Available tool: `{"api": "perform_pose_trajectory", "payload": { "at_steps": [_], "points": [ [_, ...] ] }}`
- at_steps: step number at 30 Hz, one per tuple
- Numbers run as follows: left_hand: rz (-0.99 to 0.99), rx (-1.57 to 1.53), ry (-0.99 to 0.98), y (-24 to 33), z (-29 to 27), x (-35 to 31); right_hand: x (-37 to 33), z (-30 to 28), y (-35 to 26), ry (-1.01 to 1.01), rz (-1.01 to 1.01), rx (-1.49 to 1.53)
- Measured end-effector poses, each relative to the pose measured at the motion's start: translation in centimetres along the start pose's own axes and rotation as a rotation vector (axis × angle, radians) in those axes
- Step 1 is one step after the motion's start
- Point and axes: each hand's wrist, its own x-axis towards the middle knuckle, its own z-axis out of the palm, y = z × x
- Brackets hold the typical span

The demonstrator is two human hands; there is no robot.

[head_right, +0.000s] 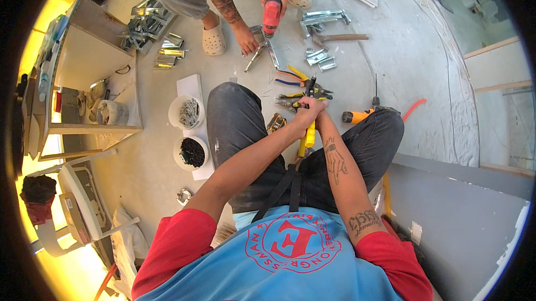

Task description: The recorder and another person are seen sorting and preparing metal brackets and using a crimping tool on construction components.

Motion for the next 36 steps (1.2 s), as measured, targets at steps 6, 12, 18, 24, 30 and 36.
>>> {"api": "perform_pose_trajectory", "payload": {
  "at_steps": [6, 12, 18, 24, 30, 36],
  "points": [
    [-0.040, 0.031, 0.033, -0.1, -0.2, 0.3, -0.1, 0.4, -0.1, 0.005, 0.009, 0.038],
    [-0.012, -0.005, -0.008, -0.6, -0.3, 1.0, -0.4, 0.7, -0.9, 0.013, 0.006, 0.067],
    [-0.011, 0.033, 0.019, 0.2, 0.3, -0.3, -0.7, 0.1, -0.9, 0.036, 0.007, 0.095],
    [0.000, 0.044, 0.021, 0.0, -0.1, 0.1, -0.6, 0.6, -1.1, 0.035, 0.006, 0.120],
    [-0.024, 0.049, 0.081, 0.0, -1.1, 0.1, 0.3, 1.6, 0.6, 0.035, 0.005, 0.178],
    [0.088, 0.098, -0.127, -0.1, 8.9, -1.0, 1.8, -10.5, 4.7, 0.355, -0.789, 1.231]
  ]
}}
